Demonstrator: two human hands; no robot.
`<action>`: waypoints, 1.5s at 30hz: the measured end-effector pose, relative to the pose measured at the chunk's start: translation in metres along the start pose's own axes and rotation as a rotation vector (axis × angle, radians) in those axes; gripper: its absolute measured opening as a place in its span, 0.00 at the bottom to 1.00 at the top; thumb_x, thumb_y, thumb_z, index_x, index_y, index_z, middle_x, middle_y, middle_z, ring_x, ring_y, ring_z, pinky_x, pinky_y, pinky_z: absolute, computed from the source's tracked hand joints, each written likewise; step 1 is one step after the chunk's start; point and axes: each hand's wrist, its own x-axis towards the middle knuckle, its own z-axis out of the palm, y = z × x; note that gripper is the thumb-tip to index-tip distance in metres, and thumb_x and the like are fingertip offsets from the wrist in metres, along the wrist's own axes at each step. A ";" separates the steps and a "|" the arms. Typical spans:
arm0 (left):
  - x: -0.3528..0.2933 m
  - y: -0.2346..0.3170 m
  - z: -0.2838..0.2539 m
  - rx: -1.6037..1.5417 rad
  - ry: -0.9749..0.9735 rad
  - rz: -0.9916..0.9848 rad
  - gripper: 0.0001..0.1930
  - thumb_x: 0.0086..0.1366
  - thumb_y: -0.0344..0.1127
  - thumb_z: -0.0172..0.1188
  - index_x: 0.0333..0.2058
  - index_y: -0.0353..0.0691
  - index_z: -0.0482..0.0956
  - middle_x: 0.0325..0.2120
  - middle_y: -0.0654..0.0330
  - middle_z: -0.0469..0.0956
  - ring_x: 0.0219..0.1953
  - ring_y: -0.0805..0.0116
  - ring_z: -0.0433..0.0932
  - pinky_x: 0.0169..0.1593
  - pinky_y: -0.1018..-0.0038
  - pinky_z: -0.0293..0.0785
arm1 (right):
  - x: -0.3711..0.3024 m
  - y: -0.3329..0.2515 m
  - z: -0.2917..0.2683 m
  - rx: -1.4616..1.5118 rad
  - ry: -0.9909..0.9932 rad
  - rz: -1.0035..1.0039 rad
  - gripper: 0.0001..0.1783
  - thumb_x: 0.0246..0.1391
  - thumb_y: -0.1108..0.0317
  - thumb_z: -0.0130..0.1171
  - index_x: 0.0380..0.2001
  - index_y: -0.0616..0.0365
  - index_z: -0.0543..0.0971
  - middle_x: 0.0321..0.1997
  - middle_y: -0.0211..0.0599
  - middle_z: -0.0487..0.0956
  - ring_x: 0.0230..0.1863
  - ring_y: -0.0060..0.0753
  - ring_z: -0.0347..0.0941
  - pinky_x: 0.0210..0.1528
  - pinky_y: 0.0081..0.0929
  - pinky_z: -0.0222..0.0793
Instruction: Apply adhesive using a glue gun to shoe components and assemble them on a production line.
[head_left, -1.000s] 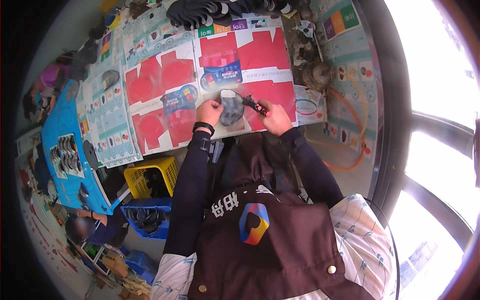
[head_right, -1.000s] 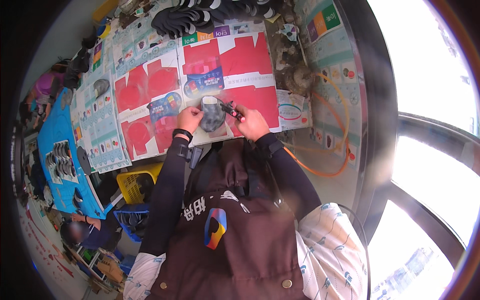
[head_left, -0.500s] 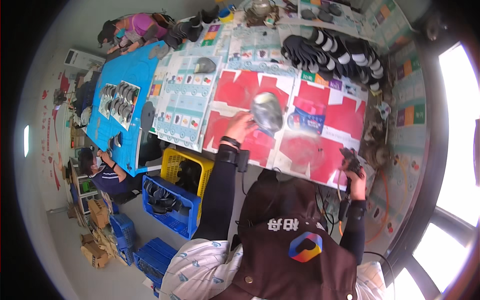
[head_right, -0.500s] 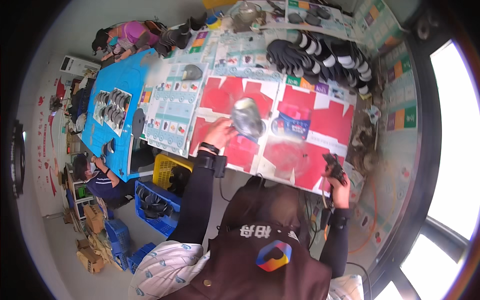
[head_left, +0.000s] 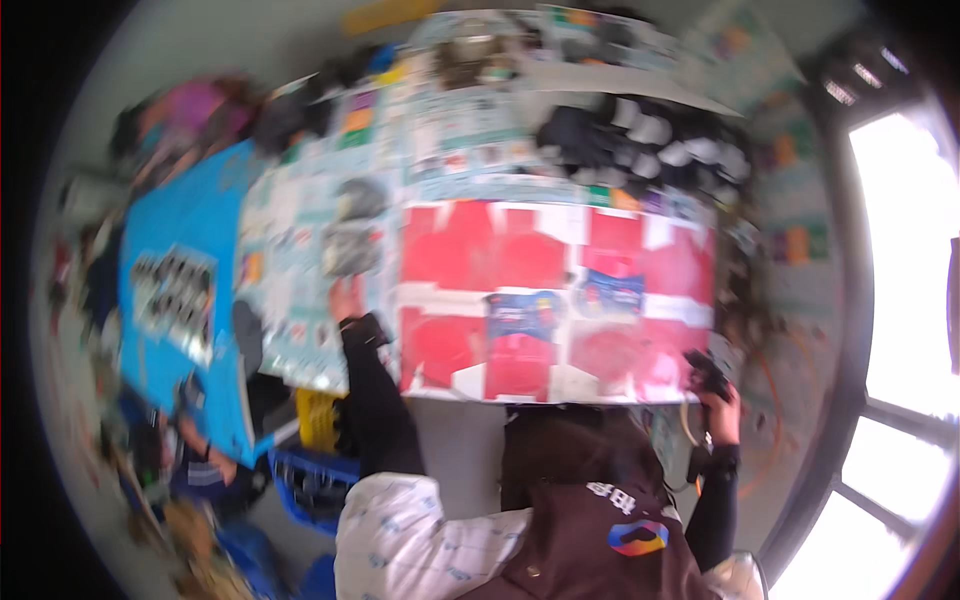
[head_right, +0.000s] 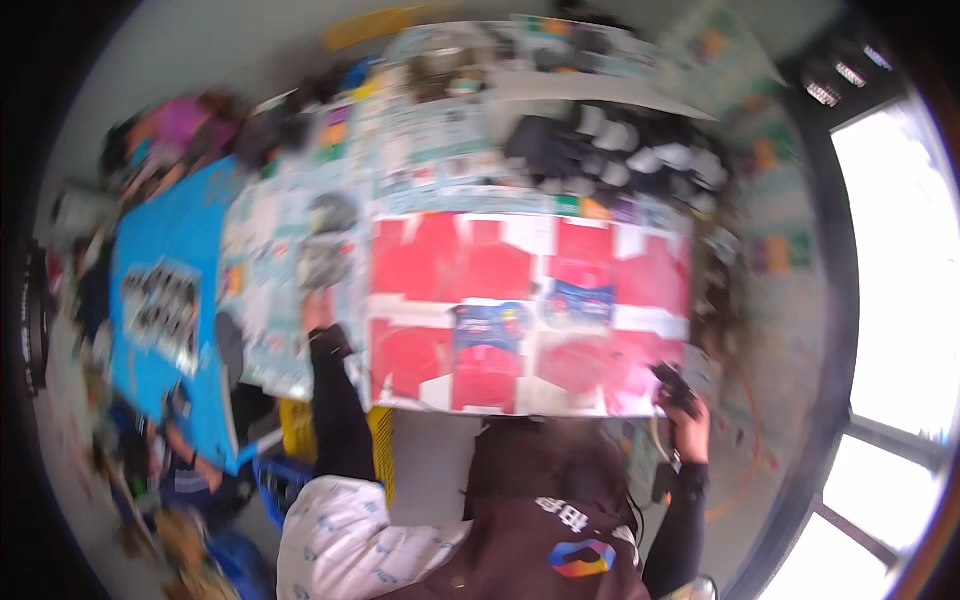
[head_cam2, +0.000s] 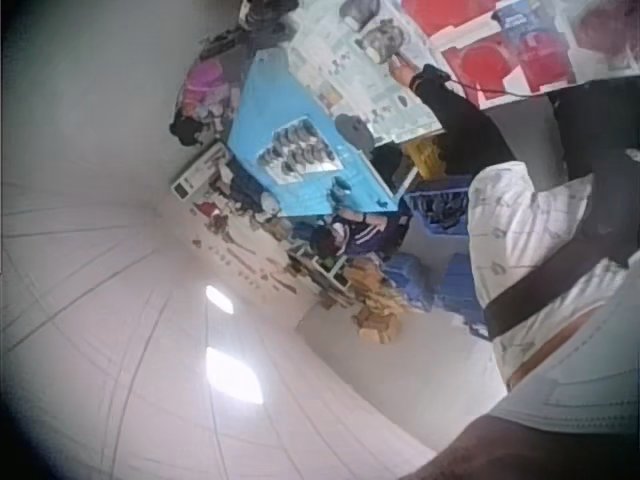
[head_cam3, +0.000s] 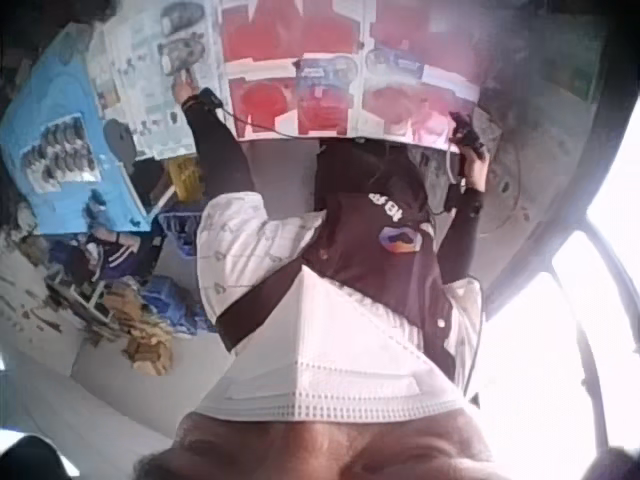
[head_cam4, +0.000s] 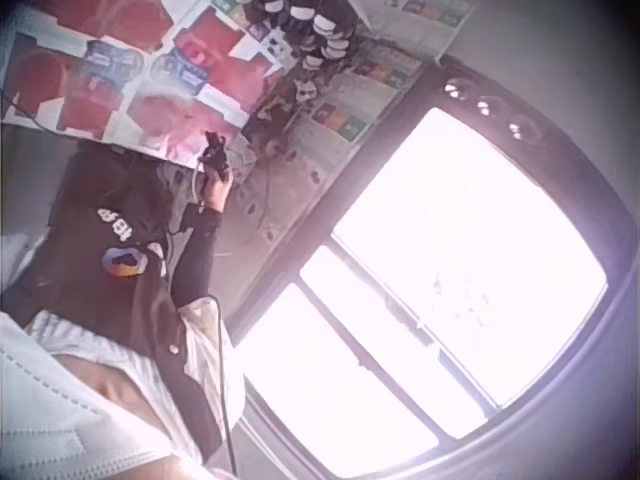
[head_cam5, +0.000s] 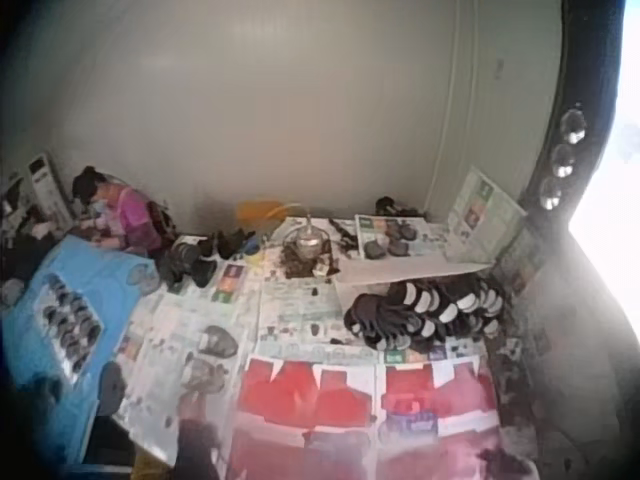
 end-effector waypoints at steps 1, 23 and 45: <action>0.002 -0.004 0.012 -0.045 -0.111 0.096 0.33 0.68 0.59 0.55 0.56 0.32 0.77 0.54 0.39 0.76 0.57 0.40 0.74 0.60 0.55 0.71 | -0.003 0.005 0.000 0.006 0.056 0.129 0.21 0.44 0.77 0.53 0.45 0.65 0.80 0.41 0.36 0.85 0.42 0.26 0.79 0.42 0.23 0.72; 0.043 0.492 0.251 -0.562 -0.490 -0.103 0.37 0.61 0.69 0.59 0.22 0.31 0.80 0.19 0.47 0.76 0.25 0.49 0.75 0.31 0.56 0.66 | -0.089 -0.020 0.005 0.038 0.194 0.179 0.16 0.44 0.76 0.58 0.40 0.60 0.80 0.34 0.27 0.83 0.29 0.15 0.72 0.32 0.18 0.66; -0.011 0.565 0.142 -0.382 -0.149 0.623 0.22 0.55 0.42 0.73 0.45 0.36 0.79 0.41 0.49 0.81 0.49 0.45 0.77 0.52 0.56 0.74 | -0.068 -0.012 -0.006 0.036 0.133 0.217 0.19 0.47 0.77 0.57 0.45 0.60 0.79 0.35 0.29 0.84 0.25 0.15 0.71 0.27 0.17 0.66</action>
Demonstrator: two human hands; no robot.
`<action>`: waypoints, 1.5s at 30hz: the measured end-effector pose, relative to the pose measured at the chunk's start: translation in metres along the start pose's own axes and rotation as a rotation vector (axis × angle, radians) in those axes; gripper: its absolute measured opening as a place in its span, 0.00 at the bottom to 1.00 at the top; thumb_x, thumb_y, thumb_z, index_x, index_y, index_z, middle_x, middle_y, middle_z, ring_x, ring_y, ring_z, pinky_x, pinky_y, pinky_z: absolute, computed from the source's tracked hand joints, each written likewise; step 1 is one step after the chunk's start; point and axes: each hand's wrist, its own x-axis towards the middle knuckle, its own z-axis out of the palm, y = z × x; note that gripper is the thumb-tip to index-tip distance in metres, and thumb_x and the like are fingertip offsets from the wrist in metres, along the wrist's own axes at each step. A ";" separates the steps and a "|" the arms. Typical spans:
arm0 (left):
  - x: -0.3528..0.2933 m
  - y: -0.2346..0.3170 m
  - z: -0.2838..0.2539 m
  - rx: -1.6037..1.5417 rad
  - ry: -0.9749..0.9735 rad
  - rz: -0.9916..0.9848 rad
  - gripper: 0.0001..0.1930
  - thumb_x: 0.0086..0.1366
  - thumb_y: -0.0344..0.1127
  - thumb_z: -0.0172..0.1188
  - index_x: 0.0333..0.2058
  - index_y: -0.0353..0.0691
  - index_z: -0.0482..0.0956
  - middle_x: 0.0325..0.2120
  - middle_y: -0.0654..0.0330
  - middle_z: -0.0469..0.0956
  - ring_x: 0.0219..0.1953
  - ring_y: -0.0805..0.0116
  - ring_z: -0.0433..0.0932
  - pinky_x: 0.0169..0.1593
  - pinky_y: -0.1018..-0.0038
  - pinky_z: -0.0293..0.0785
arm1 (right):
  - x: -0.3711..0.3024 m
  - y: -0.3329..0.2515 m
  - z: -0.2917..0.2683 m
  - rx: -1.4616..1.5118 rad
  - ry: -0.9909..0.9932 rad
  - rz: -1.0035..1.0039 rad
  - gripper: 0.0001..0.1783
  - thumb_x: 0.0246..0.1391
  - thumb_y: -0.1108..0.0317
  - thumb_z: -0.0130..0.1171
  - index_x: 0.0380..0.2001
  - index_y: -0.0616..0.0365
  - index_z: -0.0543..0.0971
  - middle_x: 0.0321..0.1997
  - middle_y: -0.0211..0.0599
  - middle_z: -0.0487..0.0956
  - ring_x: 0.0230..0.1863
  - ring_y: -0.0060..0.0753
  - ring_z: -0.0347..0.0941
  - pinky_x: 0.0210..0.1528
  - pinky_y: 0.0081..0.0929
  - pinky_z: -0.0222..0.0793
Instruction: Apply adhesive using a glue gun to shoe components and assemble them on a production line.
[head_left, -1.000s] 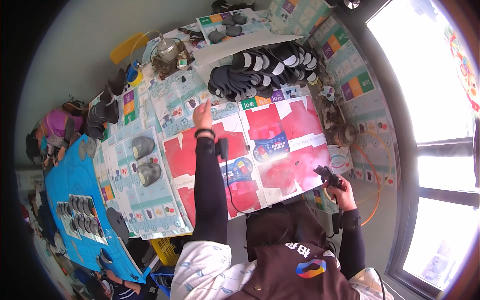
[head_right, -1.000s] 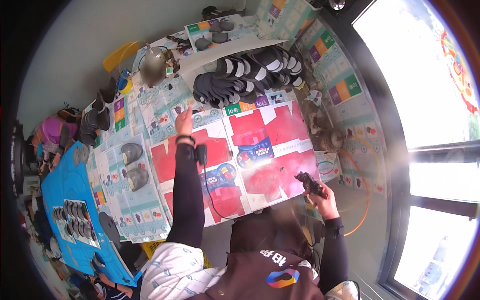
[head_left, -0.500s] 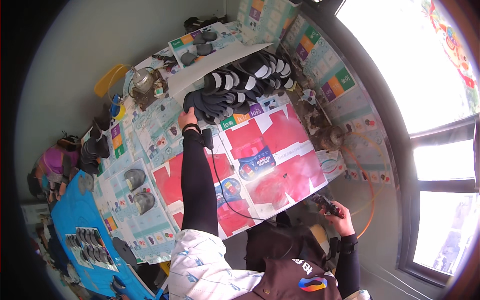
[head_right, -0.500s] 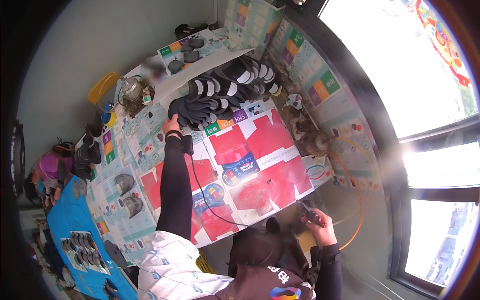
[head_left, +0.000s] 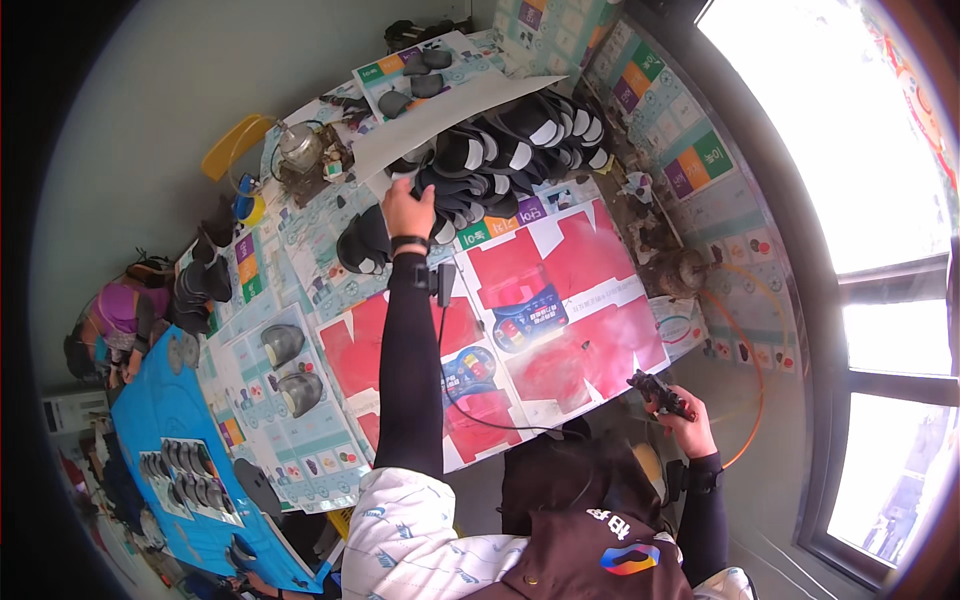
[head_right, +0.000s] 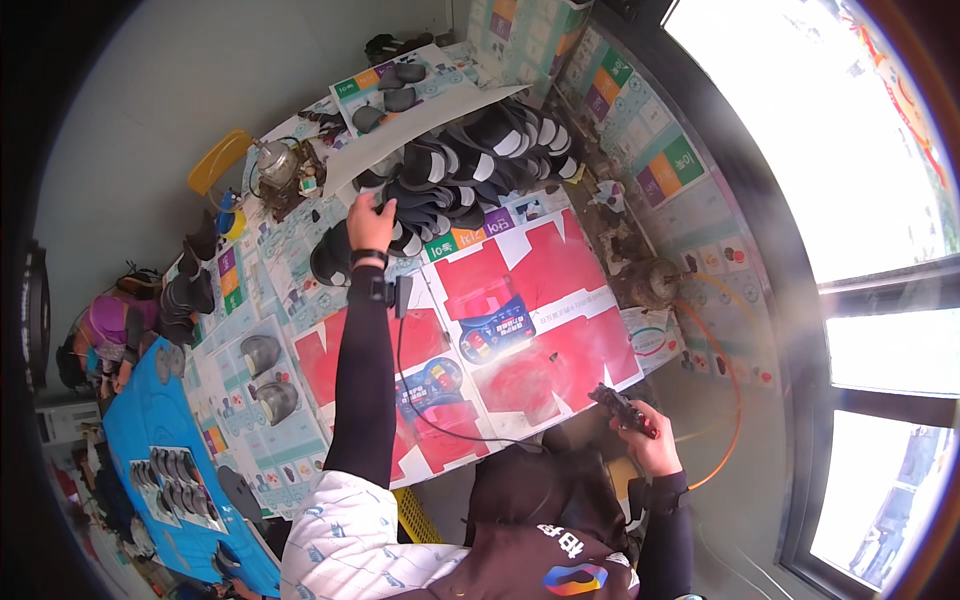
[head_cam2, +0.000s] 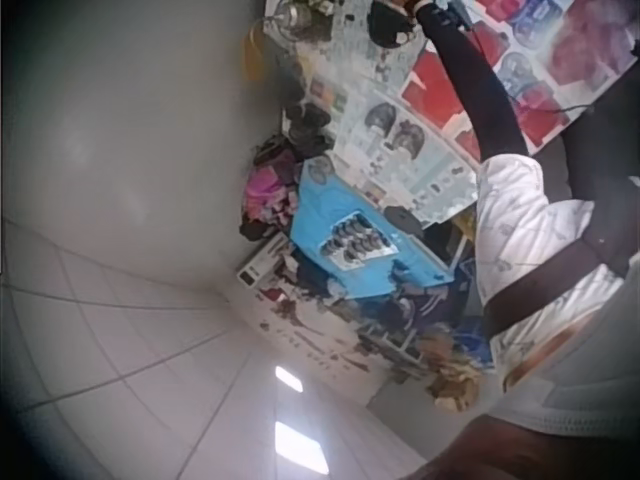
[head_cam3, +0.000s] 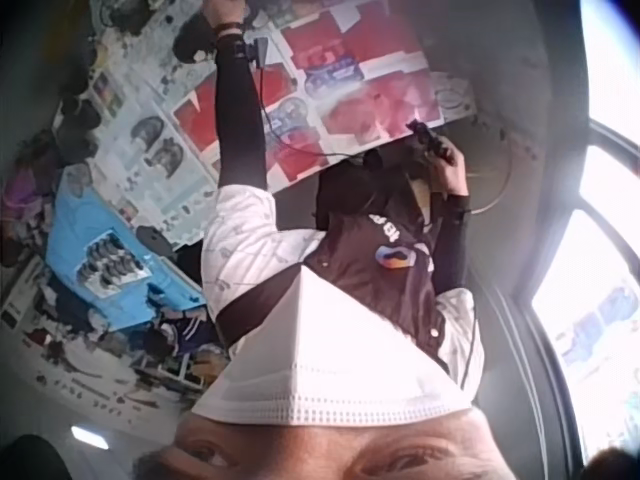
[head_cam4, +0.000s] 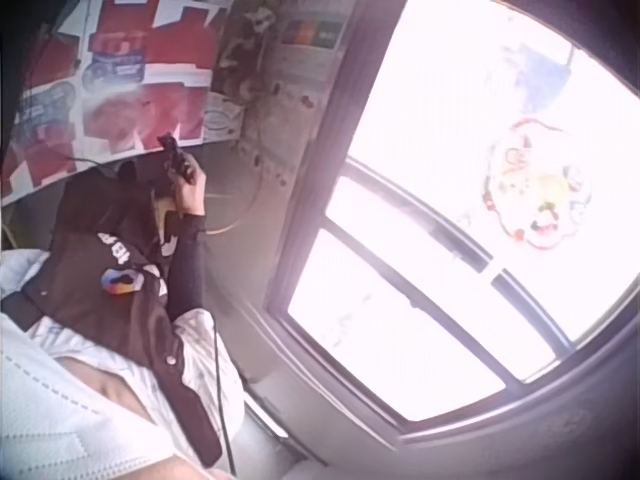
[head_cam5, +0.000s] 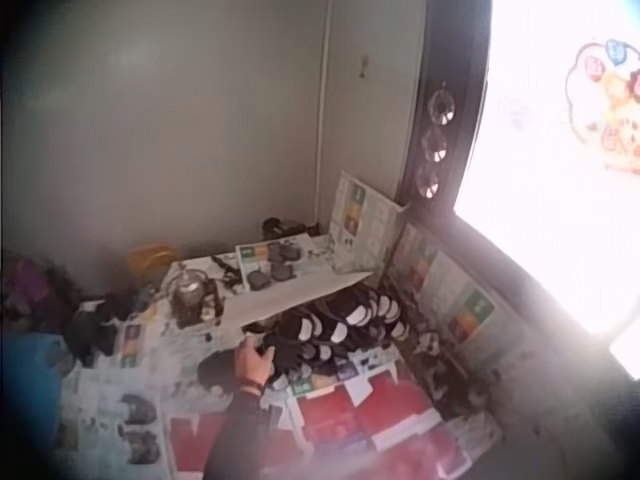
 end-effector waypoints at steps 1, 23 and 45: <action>0.006 0.001 0.005 0.083 0.032 0.042 0.24 0.54 0.41 0.73 0.47 0.37 0.78 0.46 0.47 0.79 0.51 0.43 0.75 0.53 0.54 0.73 | -0.001 -0.001 0.004 0.003 -0.008 -0.003 0.19 0.47 0.77 0.57 0.45 0.60 0.79 0.35 0.29 0.84 0.25 0.15 0.71 0.27 0.17 0.66; 0.096 -0.100 0.002 0.430 -0.215 -0.337 0.18 0.63 0.47 0.56 0.42 0.44 0.87 0.46 0.50 0.83 0.52 0.48 0.80 0.56 0.56 0.75 | -0.009 -0.013 0.006 -0.032 0.000 0.006 0.18 0.46 0.78 0.58 0.44 0.63 0.79 0.36 0.31 0.85 0.31 0.18 0.75 0.33 0.20 0.70; -0.047 -0.129 -0.168 0.647 0.081 -0.318 0.11 0.56 0.39 0.66 0.36 0.46 0.77 0.33 0.52 0.84 0.40 0.46 0.82 0.43 0.52 0.78 | 0.024 -0.037 0.001 -0.031 -0.084 -0.019 0.16 0.46 0.77 0.57 0.41 0.58 0.80 0.34 0.27 0.82 0.27 0.13 0.70 0.27 0.16 0.65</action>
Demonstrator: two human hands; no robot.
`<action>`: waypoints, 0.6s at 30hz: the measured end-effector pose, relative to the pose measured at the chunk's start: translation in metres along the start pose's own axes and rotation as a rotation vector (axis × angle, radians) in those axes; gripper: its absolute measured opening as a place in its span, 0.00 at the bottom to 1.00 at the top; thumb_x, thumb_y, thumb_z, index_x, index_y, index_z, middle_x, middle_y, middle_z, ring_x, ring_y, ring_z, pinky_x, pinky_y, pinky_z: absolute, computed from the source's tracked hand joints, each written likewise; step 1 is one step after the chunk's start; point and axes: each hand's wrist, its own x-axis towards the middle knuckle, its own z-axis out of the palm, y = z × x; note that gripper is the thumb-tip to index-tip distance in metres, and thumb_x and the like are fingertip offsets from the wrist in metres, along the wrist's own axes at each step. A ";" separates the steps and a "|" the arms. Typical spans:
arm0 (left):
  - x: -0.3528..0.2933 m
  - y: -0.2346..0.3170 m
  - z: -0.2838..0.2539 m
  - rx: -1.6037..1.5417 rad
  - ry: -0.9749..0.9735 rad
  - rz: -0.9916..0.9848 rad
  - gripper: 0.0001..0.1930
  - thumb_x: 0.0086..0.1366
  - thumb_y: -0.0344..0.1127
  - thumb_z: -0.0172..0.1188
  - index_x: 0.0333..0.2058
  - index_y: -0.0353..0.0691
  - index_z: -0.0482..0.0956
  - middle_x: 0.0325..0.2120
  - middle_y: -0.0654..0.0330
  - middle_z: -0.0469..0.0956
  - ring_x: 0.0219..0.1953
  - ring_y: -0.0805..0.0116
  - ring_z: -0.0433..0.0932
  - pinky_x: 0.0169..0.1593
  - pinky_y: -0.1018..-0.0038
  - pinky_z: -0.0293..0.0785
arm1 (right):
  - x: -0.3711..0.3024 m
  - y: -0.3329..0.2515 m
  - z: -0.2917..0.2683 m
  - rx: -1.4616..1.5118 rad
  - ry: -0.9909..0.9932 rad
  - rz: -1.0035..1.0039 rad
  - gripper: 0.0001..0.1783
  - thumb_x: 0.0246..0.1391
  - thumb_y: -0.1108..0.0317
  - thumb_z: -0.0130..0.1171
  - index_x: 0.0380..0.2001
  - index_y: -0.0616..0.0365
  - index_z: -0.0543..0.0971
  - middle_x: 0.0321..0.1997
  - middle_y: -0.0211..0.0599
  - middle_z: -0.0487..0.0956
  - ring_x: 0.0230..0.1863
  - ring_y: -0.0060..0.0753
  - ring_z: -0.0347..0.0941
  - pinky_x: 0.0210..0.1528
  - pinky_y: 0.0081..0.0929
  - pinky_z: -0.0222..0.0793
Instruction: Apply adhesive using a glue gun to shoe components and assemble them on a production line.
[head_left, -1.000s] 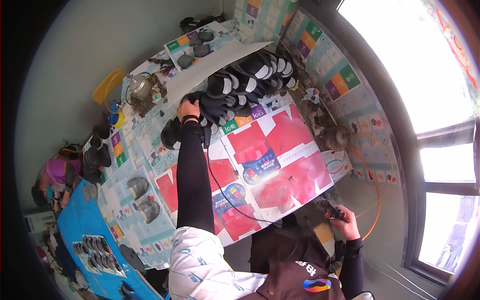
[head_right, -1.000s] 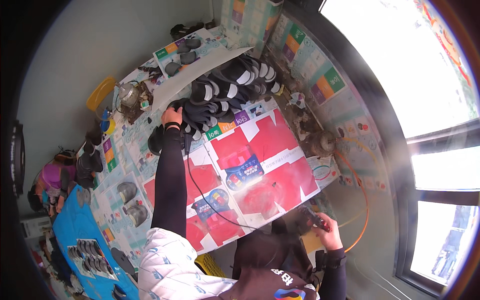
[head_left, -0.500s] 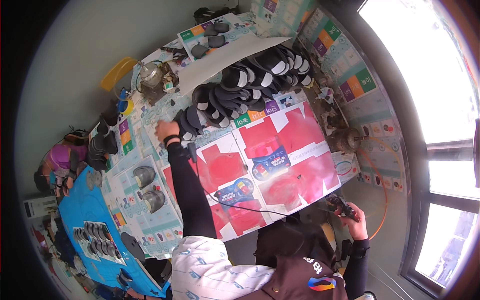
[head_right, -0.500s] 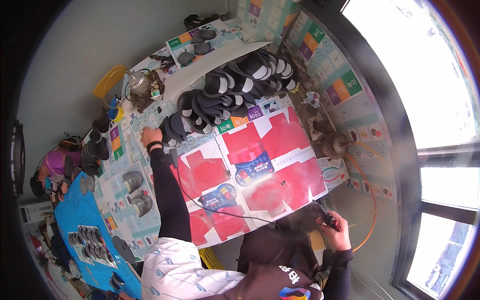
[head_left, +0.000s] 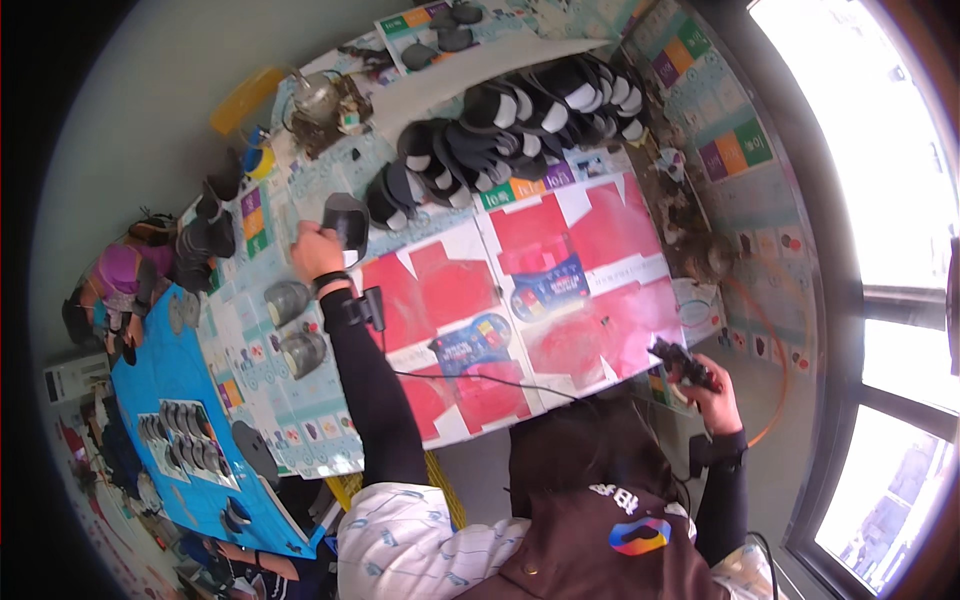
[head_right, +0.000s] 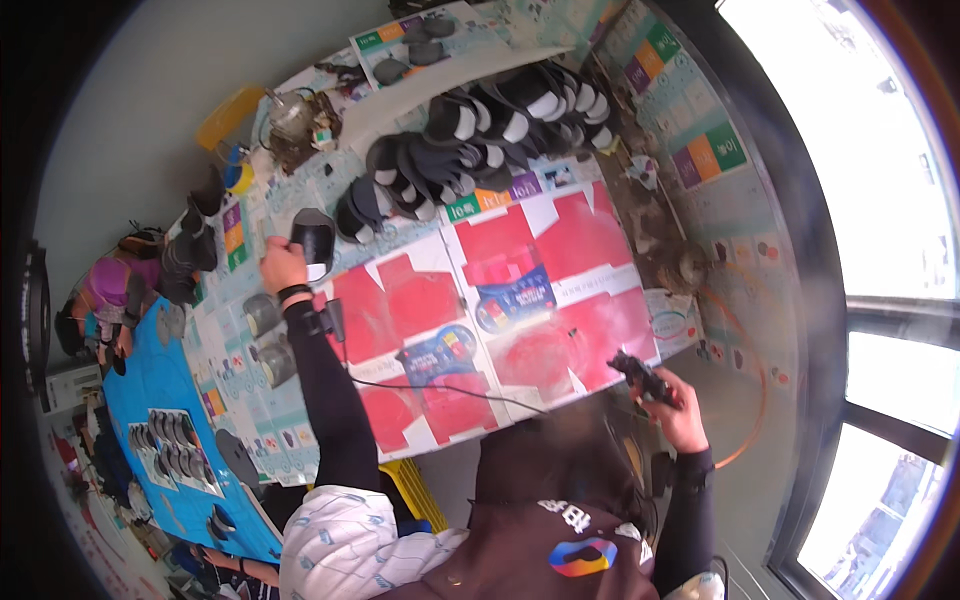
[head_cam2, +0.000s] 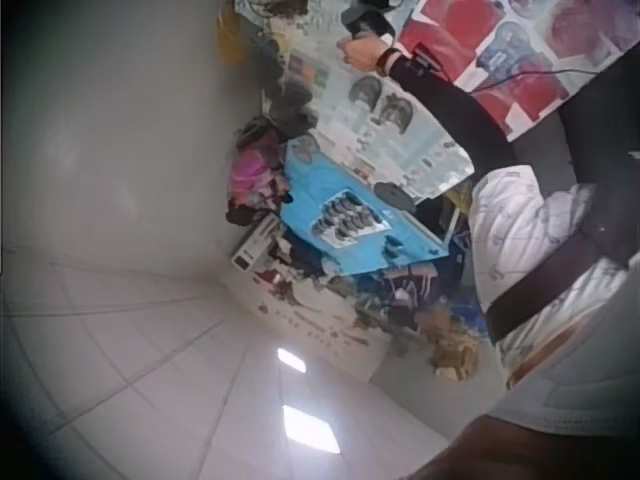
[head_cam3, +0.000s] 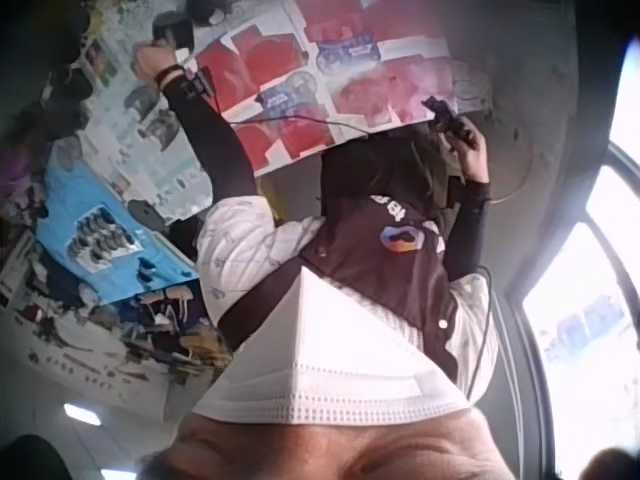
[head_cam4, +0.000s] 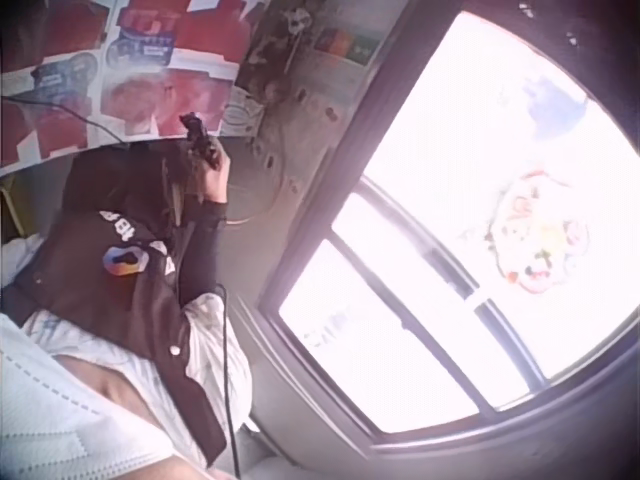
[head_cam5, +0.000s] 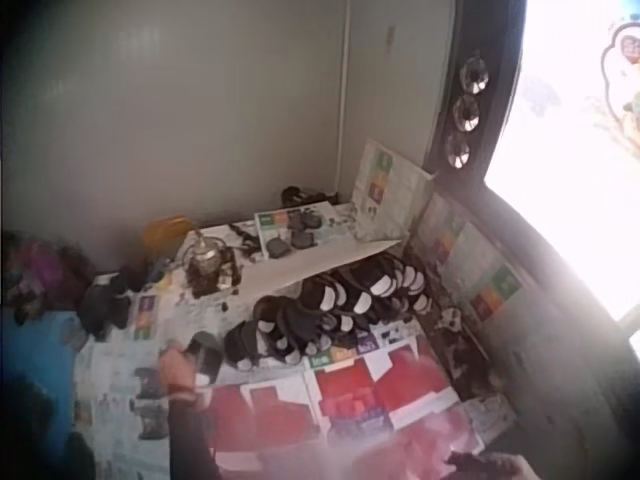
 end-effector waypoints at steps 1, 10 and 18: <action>-0.015 0.000 -0.020 0.003 0.022 0.063 0.11 0.56 0.38 0.65 0.38 0.45 0.78 0.33 0.52 0.84 0.39 0.46 0.81 0.43 0.52 0.77 | 0.009 0.003 -0.006 0.007 -0.046 -0.010 0.16 0.46 0.77 0.57 0.41 0.58 0.80 0.33 0.25 0.81 0.26 0.12 0.68 0.28 0.15 0.64; -0.290 -0.046 -0.233 -0.159 -0.388 0.318 0.14 0.54 0.25 0.63 0.41 0.36 0.82 0.36 0.51 0.81 0.41 0.50 0.77 0.46 0.59 0.73 | 0.079 0.028 -0.043 0.068 -0.304 -0.061 0.18 0.49 0.76 0.55 0.46 0.61 0.80 0.36 0.29 0.83 0.28 0.16 0.72 0.25 0.16 0.64; -0.476 -0.039 -0.370 -0.038 -0.529 0.008 0.11 0.50 0.23 0.63 0.34 0.40 0.85 0.34 0.60 0.81 0.42 0.55 0.74 0.48 0.62 0.71 | 0.106 0.058 -0.045 0.208 -0.473 -0.140 0.17 0.47 0.77 0.58 0.43 0.62 0.81 0.34 0.28 0.83 0.29 0.17 0.73 0.24 0.18 0.66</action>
